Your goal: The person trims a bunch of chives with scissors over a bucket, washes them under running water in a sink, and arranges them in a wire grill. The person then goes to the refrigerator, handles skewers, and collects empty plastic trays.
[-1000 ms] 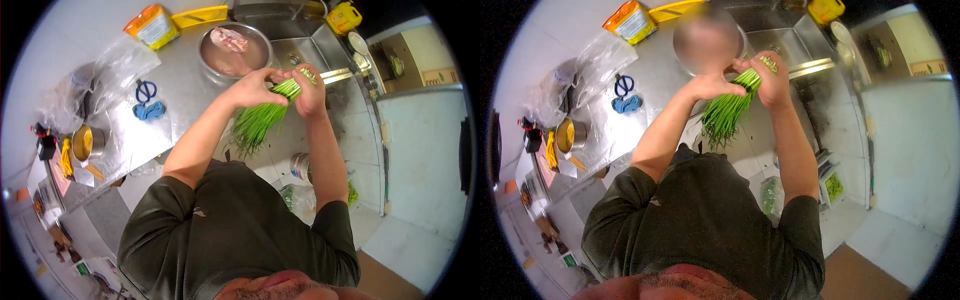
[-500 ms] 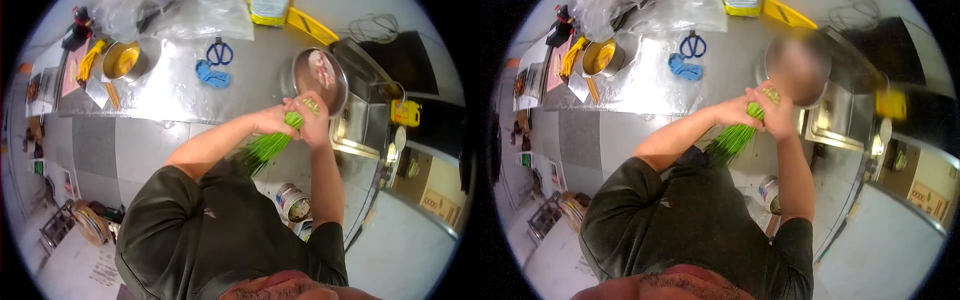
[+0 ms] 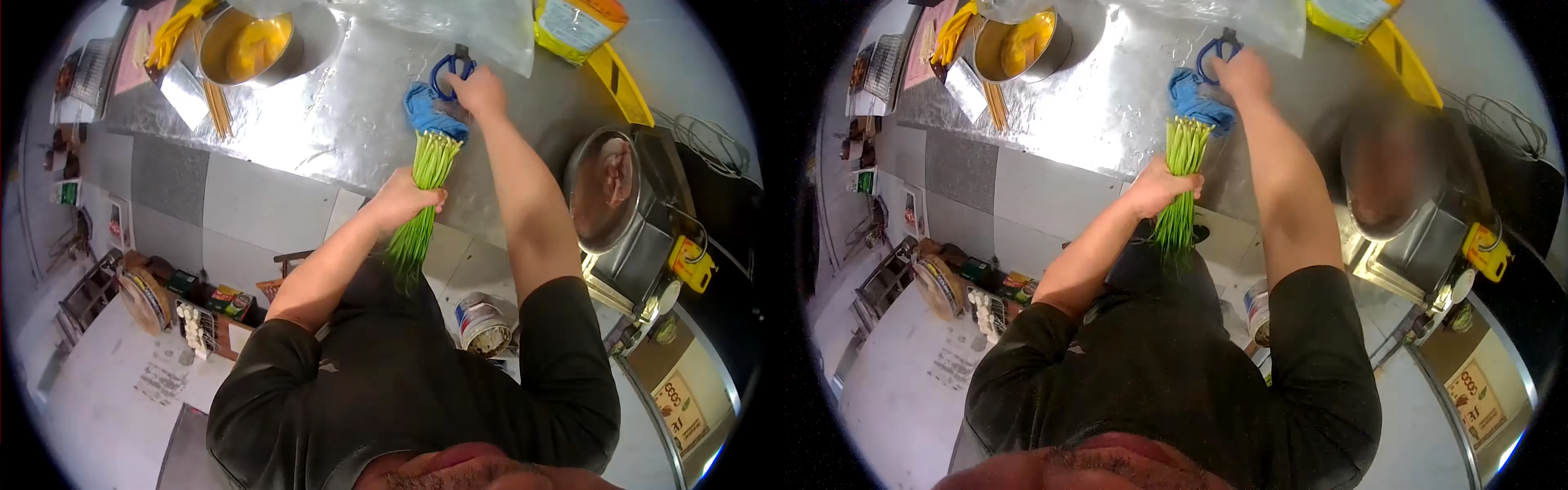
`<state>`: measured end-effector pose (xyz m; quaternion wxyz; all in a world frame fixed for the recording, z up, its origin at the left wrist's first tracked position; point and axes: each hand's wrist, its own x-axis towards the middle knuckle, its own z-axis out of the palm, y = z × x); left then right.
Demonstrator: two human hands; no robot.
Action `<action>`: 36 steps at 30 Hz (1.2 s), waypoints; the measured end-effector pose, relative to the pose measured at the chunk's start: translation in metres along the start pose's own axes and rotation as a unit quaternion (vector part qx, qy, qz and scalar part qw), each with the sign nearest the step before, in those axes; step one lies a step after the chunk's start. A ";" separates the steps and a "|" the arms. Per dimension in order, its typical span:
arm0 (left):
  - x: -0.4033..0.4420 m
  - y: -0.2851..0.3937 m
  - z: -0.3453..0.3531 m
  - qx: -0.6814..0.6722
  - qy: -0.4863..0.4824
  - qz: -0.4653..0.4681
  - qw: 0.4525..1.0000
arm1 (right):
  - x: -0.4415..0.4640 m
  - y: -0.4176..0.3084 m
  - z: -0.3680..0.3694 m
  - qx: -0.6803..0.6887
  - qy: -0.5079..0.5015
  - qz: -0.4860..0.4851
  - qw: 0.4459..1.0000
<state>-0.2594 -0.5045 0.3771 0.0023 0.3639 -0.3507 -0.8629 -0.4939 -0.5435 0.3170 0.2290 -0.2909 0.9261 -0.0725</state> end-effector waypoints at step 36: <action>0.011 -0.163 0.329 0.454 -0.449 -0.020 0.769 | -0.543 0.386 -0.037 0.354 0.248 0.313 0.846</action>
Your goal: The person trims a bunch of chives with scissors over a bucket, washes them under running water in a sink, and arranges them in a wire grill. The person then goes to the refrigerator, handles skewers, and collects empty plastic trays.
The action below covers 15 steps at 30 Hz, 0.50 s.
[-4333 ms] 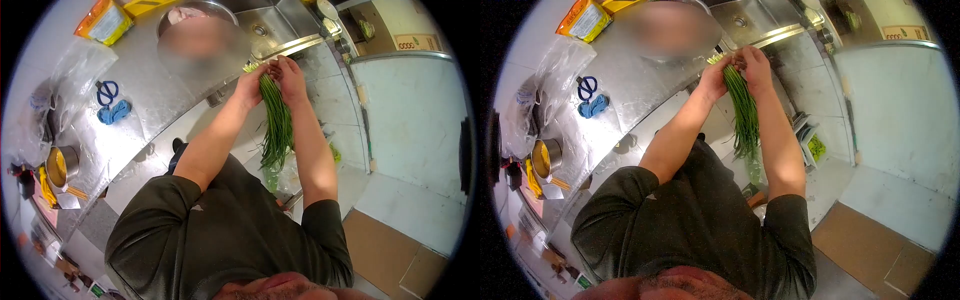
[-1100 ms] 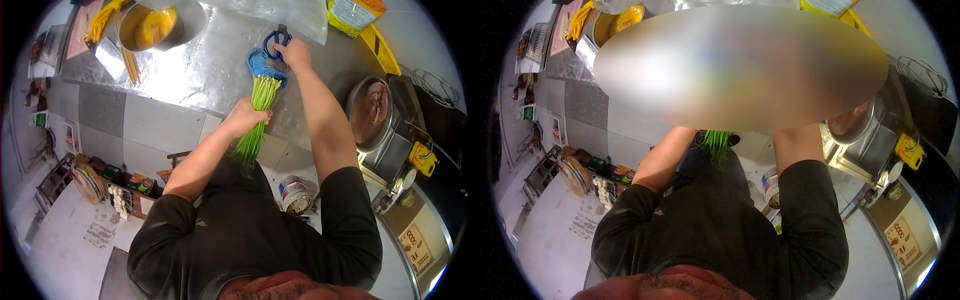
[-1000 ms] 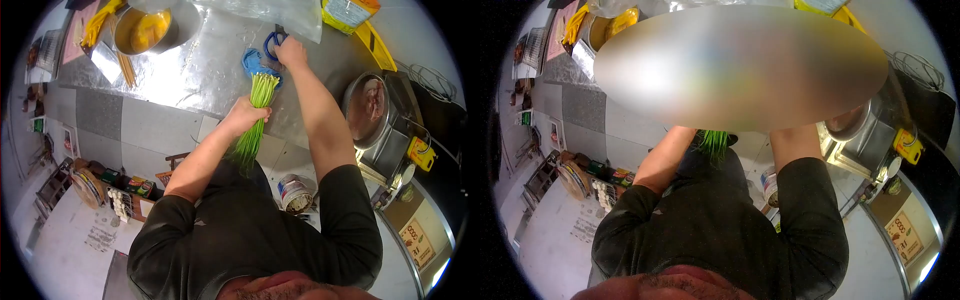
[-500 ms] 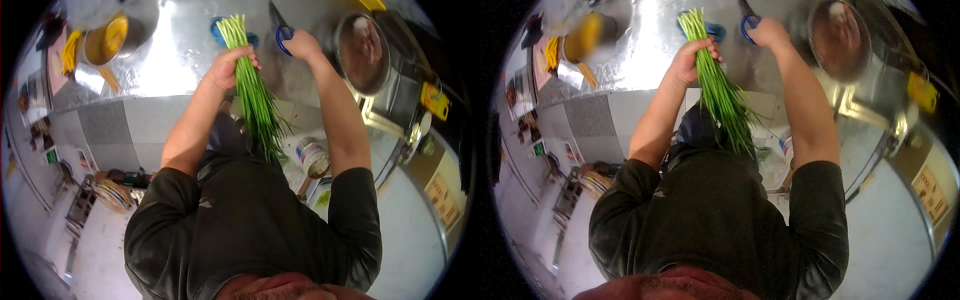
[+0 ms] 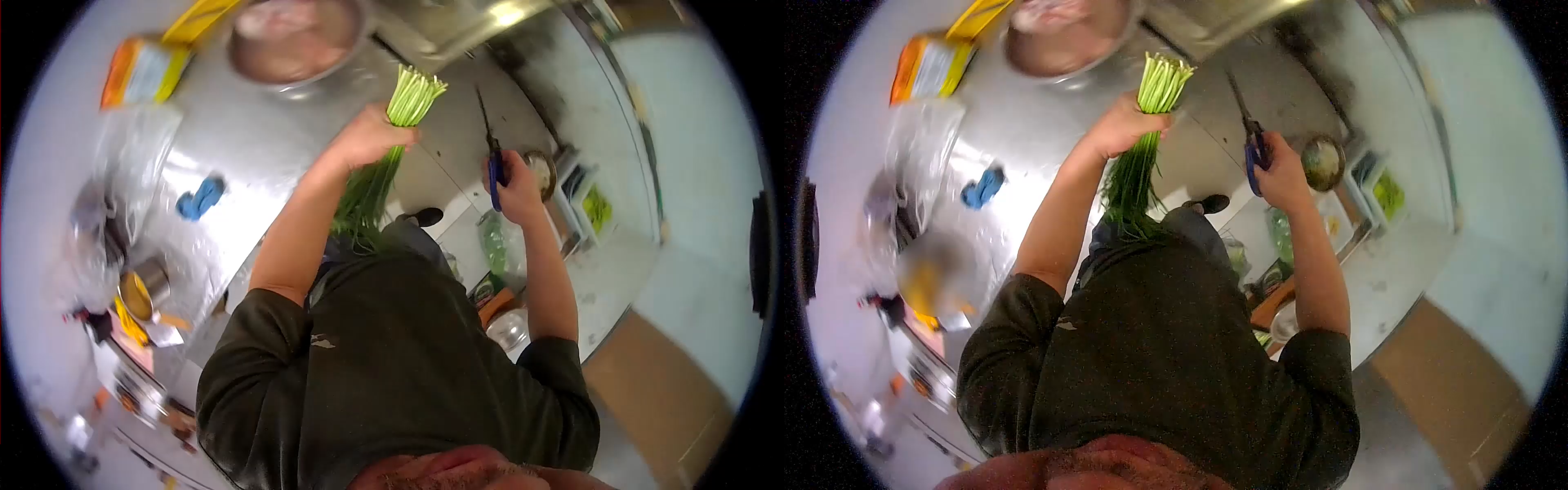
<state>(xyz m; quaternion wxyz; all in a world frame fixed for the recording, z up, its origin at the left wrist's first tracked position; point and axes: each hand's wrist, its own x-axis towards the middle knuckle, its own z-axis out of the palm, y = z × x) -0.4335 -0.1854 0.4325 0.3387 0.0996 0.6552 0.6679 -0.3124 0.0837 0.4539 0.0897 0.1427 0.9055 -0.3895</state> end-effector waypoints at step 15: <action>0.216 -0.022 0.349 0.430 -0.371 -0.125 0.814 | -0.100 0.267 -0.094 0.255 0.065 0.168 0.950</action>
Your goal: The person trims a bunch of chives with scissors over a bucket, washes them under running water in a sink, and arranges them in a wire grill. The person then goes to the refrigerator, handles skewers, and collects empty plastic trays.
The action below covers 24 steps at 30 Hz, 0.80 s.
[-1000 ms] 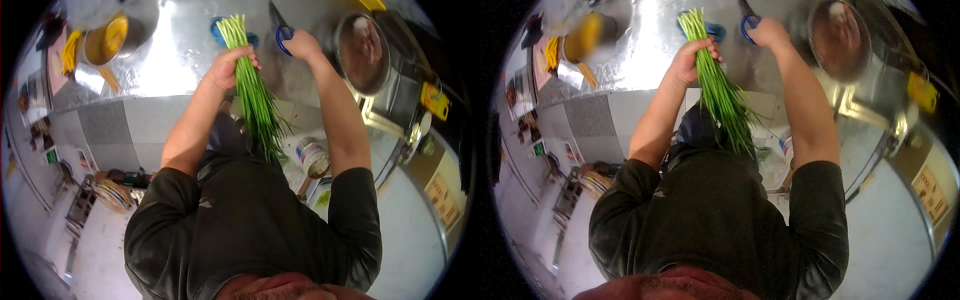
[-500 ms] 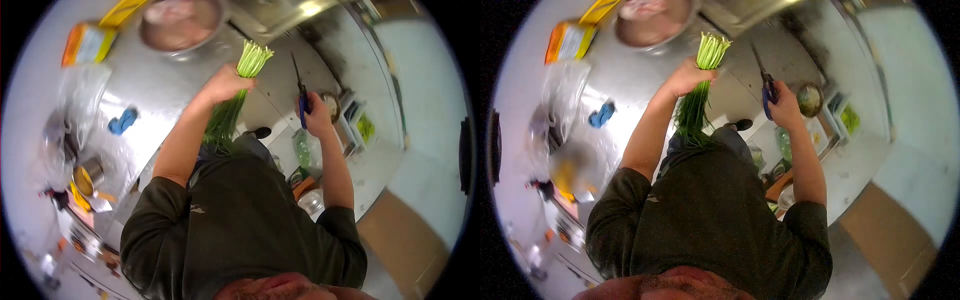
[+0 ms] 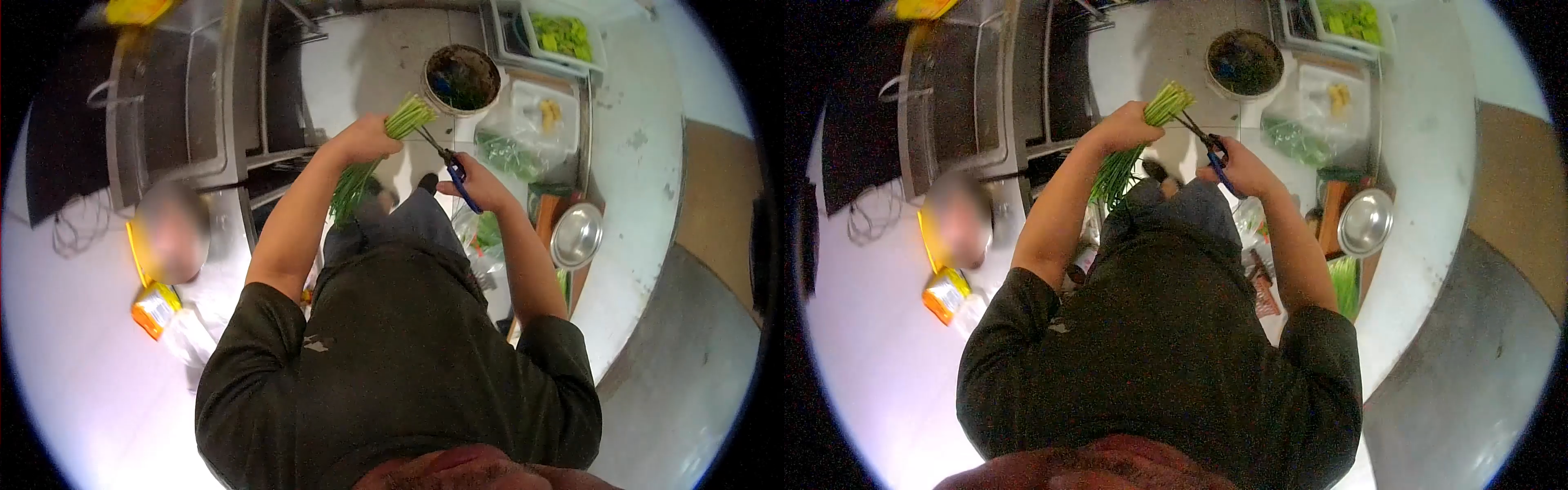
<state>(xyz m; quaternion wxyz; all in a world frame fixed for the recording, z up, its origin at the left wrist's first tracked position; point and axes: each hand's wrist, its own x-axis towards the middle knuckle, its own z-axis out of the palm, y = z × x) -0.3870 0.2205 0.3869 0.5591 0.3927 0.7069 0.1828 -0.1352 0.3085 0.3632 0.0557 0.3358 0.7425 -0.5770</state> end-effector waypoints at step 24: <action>0.393 0.022 0.011 0.119 -0.331 -0.141 0.925 | 0.203 0.189 -0.122 0.158 -0.005 0.232 0.960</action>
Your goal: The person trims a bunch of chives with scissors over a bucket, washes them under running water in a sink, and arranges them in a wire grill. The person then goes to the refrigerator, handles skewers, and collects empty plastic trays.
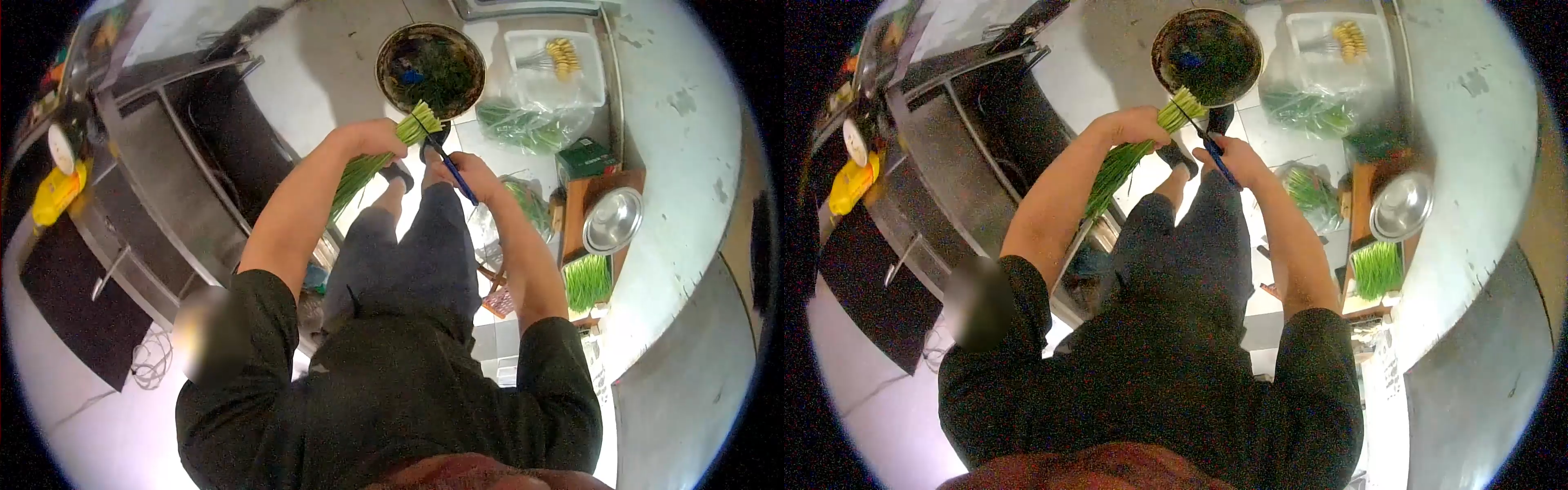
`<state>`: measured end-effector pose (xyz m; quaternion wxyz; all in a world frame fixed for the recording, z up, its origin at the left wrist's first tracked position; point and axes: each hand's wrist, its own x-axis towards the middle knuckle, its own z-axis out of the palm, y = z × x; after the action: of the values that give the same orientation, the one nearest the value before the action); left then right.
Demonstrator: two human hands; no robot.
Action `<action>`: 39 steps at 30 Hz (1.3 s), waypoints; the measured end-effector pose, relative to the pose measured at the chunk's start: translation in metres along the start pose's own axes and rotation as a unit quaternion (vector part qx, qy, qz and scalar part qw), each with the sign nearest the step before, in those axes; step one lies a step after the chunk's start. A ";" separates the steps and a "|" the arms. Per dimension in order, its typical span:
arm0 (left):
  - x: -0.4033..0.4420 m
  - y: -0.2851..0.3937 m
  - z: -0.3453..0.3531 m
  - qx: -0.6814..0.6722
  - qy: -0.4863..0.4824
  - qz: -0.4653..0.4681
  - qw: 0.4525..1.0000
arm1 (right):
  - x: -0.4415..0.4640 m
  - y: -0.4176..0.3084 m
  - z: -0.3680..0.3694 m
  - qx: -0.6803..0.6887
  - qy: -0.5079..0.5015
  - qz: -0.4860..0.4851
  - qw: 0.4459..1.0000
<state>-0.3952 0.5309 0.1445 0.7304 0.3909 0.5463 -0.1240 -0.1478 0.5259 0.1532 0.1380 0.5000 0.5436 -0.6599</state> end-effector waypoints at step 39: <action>0.166 -0.025 -0.008 0.263 0.199 -0.114 0.937 | 0.151 0.059 -0.043 -0.106 -0.054 0.094 0.988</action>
<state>-0.3544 0.5605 -0.0158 0.4582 0.5208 0.6695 -0.2655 -0.1531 0.5956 0.0003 0.2810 0.4955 0.5529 -0.6082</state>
